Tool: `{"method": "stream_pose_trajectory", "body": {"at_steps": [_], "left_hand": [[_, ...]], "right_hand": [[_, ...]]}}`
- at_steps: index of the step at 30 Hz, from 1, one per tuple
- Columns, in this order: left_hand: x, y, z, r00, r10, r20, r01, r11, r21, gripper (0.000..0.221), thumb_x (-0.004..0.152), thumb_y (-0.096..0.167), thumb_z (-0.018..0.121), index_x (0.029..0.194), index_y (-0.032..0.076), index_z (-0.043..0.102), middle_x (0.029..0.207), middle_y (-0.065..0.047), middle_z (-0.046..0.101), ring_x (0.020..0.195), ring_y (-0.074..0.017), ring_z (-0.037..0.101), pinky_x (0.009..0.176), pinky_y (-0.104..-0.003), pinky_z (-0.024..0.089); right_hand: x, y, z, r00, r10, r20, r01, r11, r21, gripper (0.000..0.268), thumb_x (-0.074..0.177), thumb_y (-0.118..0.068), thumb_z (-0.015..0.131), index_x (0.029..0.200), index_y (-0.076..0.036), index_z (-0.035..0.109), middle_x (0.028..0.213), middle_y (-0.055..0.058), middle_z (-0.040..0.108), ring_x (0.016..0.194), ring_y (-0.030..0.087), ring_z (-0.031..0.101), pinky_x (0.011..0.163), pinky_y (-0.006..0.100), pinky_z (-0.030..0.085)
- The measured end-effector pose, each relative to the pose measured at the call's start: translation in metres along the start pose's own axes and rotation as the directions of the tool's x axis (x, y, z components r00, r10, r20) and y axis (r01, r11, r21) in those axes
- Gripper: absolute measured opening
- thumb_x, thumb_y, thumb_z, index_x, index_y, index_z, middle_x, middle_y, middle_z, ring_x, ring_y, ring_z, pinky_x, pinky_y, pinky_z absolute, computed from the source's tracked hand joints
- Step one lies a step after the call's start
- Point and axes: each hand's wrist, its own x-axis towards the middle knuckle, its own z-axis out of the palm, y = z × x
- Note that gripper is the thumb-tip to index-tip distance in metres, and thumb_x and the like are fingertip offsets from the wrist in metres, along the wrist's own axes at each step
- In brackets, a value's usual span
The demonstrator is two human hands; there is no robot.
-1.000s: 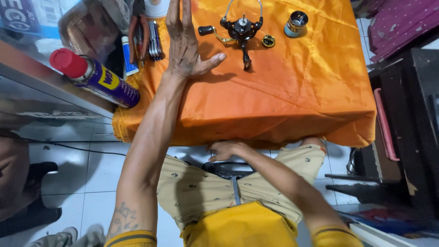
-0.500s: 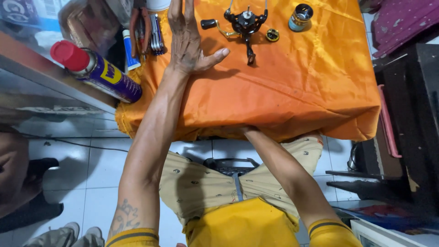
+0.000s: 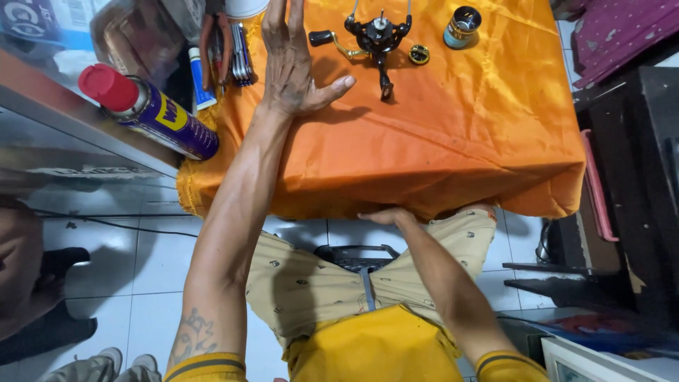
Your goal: Disassembling, cleaning, and reassembling a fishing reel spool and body on a workspace table.
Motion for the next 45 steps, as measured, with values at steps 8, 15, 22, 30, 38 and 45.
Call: {"method": "stream_pose_trajectory", "body": {"at_steps": [8,15,22,30,38,45], "left_hand": [[0.007,0.01,-0.012,1.0,0.025,0.001,-0.024,0.998,-0.06,0.12,0.095,0.083,0.073,0.17,0.022,0.001,0.173,-0.005,-0.001,0.165,-0.0252,0.01,0.137,-0.051,0.025],[0.018,0.031,-0.023,1.0,0.01,-0.011,-0.011,0.995,-0.103,0.115,0.096,0.081,0.063,0.17,0.019,0.002,0.175,-0.006,0.0,0.167,-0.0265,0.009,0.141,-0.053,0.023],[0.022,0.031,-0.013,0.999,0.033,-0.023,-0.035,0.995,-0.089,0.118,0.091,0.085,0.056,0.17,0.023,-0.006,0.176,-0.004,-0.013,0.169,-0.0257,-0.001,0.143,-0.061,0.009],[0.02,0.043,-0.015,0.985,0.096,0.143,-0.067,0.978,-0.198,0.12,0.093,0.078,0.07,0.17,0.018,0.0,0.174,-0.015,-0.008,0.167,-0.0356,0.001,0.14,-0.058,0.013],[0.025,0.047,-0.02,0.979,0.102,0.178,-0.058,0.97,-0.236,0.119,0.096,0.073,0.068,0.169,0.021,-0.009,0.175,-0.012,-0.012,0.167,-0.0333,0.004,0.138,-0.055,0.027],[0.026,0.045,-0.007,0.998,-0.03,0.063,0.047,0.954,-0.295,0.127,0.081,0.081,0.07,0.169,0.018,0.004,0.172,-0.019,0.003,0.158,-0.0406,0.019,0.128,-0.051,0.028]], "right_hand": [[0.131,0.09,0.034,0.936,0.273,-0.221,0.345,-0.59,0.73,0.096,0.086,-0.079,0.02,0.167,-0.03,0.002,0.175,0.004,0.0,0.16,0.032,-0.003,0.126,0.064,-0.001],[0.171,0.096,0.024,0.716,0.514,-0.472,0.679,-0.356,0.642,0.069,0.103,-0.044,0.03,0.165,-0.018,0.017,0.172,-0.003,0.017,0.155,0.021,0.025,0.128,0.036,0.018],[-0.167,0.007,0.04,0.426,-0.787,-0.447,0.898,0.429,0.1,0.05,0.096,-0.042,0.062,0.138,-0.015,0.058,0.149,0.006,0.058,0.126,0.024,0.064,0.106,0.043,0.052],[-0.188,-0.096,-0.144,-0.477,-0.371,-0.797,0.828,0.114,-0.549,0.083,0.109,-0.063,0.052,0.167,-0.016,0.016,0.176,0.01,0.017,0.168,0.03,0.017,0.14,0.055,0.017],[-0.14,-0.119,-0.191,-0.32,-0.451,-0.833,0.92,0.06,-0.386,0.086,0.104,-0.06,0.062,0.161,-0.012,0.018,0.153,0.02,0.046,0.144,0.033,0.05,0.117,0.045,0.043],[-0.134,-0.116,-0.196,-0.377,-0.558,-0.739,0.9,-0.033,-0.434,0.064,0.112,-0.043,0.059,0.157,-0.004,0.037,0.129,0.022,0.064,0.126,0.033,0.062,0.106,0.045,0.048]]}}
